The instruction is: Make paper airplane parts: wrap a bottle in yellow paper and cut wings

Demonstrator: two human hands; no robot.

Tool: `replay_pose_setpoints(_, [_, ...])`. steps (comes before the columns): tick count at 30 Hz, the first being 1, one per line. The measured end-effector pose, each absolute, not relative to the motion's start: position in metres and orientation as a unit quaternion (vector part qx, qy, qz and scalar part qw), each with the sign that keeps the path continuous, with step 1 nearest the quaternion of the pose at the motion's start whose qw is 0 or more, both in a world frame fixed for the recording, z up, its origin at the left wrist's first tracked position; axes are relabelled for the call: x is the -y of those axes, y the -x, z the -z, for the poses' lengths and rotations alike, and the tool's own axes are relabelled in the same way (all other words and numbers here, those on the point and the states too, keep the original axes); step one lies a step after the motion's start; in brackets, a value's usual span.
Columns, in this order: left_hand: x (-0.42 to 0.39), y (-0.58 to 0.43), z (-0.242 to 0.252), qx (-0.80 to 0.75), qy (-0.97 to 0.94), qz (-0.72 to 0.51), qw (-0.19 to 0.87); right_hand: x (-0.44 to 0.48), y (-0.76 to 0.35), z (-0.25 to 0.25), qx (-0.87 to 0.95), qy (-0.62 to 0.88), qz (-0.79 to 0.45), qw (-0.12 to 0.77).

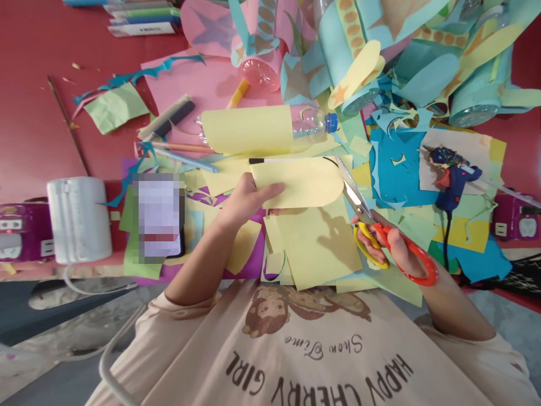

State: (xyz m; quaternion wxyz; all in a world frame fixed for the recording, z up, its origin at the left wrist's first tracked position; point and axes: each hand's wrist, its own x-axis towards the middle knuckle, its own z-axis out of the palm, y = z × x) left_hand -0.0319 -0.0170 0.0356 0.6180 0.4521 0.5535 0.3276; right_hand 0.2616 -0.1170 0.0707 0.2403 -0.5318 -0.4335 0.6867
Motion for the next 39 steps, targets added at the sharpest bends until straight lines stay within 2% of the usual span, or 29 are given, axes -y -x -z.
replay_pose_setpoints(6, [0.016, 0.034, -0.037, -0.547, -0.462, -0.322, 0.619, 0.114, -0.265, -0.07, 0.447, 0.47, -0.728, 0.223])
replay_pose_setpoints(33, [0.01, 0.04, -0.042, -0.539, -0.422, -0.293, 0.668, 0.109, -0.274, -0.076, 0.503, 0.496, -0.69, 0.156])
replay_pose_setpoints(39, [0.009, 0.039, -0.043, -0.562, -0.424, -0.301, 0.643, 0.111, -0.279, -0.076, 0.504, 0.505, -0.682, 0.162])
